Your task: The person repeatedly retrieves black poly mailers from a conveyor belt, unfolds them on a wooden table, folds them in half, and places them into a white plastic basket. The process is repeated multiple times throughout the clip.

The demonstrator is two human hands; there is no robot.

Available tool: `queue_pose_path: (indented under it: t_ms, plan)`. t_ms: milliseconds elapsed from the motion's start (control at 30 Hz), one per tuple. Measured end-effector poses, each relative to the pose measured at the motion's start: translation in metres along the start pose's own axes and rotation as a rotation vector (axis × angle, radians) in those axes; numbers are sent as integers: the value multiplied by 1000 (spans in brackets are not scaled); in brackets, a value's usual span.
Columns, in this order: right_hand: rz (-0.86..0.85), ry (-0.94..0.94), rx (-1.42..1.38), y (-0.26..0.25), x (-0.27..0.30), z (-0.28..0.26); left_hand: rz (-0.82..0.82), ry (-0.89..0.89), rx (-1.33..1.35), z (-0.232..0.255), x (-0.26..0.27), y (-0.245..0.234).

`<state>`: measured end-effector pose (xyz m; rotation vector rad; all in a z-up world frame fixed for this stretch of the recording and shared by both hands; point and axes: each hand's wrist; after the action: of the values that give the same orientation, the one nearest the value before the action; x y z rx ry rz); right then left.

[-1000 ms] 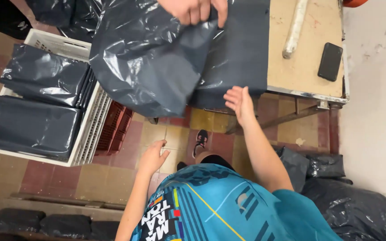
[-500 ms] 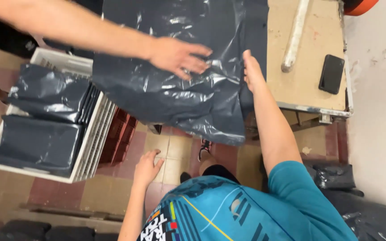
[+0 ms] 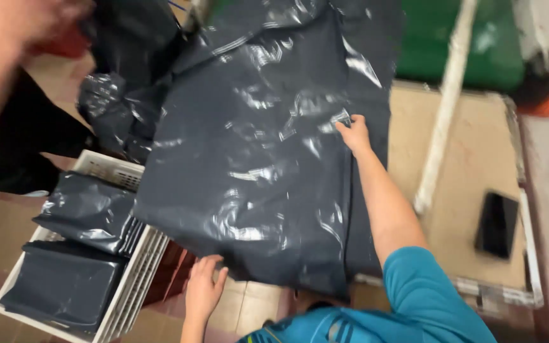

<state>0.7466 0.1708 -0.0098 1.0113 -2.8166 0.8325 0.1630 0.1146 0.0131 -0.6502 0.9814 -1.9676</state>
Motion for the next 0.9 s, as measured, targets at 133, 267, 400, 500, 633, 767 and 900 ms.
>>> queue_pose_path:
  t_ms: [133,267,400,500,633,767,900]
  plan:
    - [116,-200,91,11,-108,-18,111,58,-25,20,-31,13]
    - [137,-417,41,30,-209,-27,117,37,-57,-9,-39,61]
    - [-11,-249,22,19,-204,-91,235,-108,-139,4,-43,80]
    - [-91,-199,12,28,-219,-104,287,-117,-210,7,-49,84]
    - [-109,-346,38,41,-250,-85,154,-69,-183,31,-65,67]
    - [51,-617,76,29,-297,-44,-13,-176,-210,66,-86,53]
    - [103,-590,86,-26,-297,-33,40,-114,-289,93,-97,58]
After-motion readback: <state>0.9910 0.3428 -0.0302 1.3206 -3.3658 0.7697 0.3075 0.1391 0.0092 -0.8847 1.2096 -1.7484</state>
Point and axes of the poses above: each hand's wrist, its own x-axis away from the middle knuckle, its own y-axis out of the palm, z = x × y
